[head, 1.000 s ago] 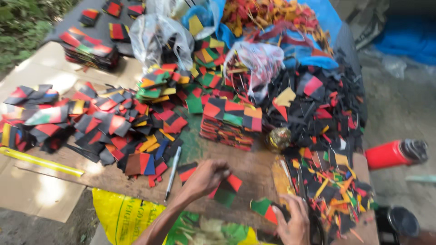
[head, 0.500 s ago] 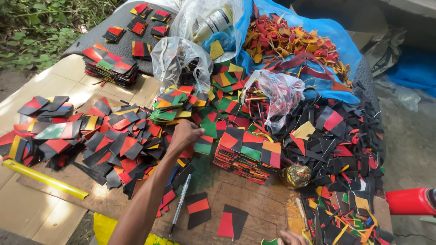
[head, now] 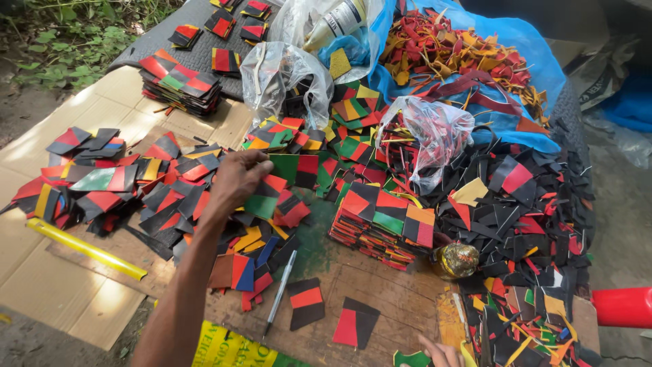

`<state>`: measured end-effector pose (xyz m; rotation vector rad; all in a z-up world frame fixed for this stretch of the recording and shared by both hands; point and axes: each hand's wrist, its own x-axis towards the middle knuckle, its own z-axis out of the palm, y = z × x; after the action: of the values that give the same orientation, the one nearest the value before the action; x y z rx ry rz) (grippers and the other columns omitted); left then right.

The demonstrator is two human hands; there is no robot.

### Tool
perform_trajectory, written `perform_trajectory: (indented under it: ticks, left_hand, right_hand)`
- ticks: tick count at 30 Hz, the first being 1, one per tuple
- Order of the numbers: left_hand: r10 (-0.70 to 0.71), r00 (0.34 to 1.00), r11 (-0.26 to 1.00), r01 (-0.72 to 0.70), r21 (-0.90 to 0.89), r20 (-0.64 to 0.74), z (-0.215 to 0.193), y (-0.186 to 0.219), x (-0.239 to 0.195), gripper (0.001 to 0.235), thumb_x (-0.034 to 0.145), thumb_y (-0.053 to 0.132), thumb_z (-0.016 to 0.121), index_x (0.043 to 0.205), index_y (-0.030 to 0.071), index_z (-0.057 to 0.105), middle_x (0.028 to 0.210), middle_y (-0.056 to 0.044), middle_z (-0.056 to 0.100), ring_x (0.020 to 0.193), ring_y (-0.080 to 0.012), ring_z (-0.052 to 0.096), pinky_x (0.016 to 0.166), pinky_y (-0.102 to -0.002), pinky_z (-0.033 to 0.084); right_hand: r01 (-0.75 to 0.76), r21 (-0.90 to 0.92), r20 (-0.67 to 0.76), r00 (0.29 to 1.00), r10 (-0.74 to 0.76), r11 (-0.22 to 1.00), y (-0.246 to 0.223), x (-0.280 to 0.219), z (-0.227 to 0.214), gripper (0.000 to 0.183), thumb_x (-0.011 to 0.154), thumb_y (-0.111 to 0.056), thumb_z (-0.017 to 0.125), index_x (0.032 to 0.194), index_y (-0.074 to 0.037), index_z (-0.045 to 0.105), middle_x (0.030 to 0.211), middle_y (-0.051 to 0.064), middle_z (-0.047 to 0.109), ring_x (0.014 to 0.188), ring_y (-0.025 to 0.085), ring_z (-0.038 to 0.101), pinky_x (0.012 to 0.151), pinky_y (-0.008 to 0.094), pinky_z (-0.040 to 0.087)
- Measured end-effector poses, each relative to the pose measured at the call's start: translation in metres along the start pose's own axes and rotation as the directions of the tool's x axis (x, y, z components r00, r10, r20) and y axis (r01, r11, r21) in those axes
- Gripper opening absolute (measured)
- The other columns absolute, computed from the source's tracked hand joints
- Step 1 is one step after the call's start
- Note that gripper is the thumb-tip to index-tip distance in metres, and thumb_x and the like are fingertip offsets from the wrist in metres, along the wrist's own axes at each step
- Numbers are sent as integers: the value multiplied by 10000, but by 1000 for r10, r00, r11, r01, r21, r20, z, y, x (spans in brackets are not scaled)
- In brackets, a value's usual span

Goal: The person applies glue to small rectangular leather pieces and presses them together. They then use scissors to trim the edges of the assembled pieces and stack them with other completed units on the table.

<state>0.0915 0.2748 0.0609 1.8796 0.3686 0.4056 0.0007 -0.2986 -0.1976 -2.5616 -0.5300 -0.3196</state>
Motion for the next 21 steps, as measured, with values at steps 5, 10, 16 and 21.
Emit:
perform_trajectory:
  ticks: [5, 10, 16, 21]
  left_hand:
    - [52, 964, 960, -119, 252, 259, -33, 29, -36, 179, 928, 178, 695, 990, 14, 727, 763, -59, 675, 742, -106, 594, 670, -326, 510]
    - [9, 747, 911, -280, 302, 665, 44, 52, -129, 178, 860, 176, 692, 977, 54, 748, 816, -160, 727, 721, -270, 707, 664, -386, 535]
    - [-122, 689, 943, -145, 301, 715, 117, 79, -197, 218, 886, 198, 662, 1061, 94, 741, 886, -178, 751, 807, -353, 731, 711, -435, 551]
    - [-42, 853, 971, -87, 223, 519, 87, 77, -206, 201, 915, 182, 653, 1041, 51, 737, 878, -153, 765, 782, -291, 749, 700, -384, 556]
  right_hand:
    - [-174, 125, 143, 977, 156, 977, -65, 40, -66, 373, 682, -246, 870, 1001, -83, 767, 988, 126, 658, 901, 266, 651, 798, 352, 551]
    - [-333, 423, 209, 941, 266, 843, -151, 40, -135, 292, 906, -140, 718, 1184, -50, 711, 1068, 90, 709, 975, 204, 681, 859, 332, 514]
    - [-632, 712, 543, 772, 330, 307, -205, 39, -124, 333, 894, -118, 765, 1153, 74, 681, 895, 63, 702, 755, 131, 618, 666, 273, 518]
    - [-707, 545, 498, 706, 504, 451, -187, 33, -139, 378, 886, -166, 713, 1231, -22, 657, 927, 33, 749, 758, 137, 693, 688, 291, 593]
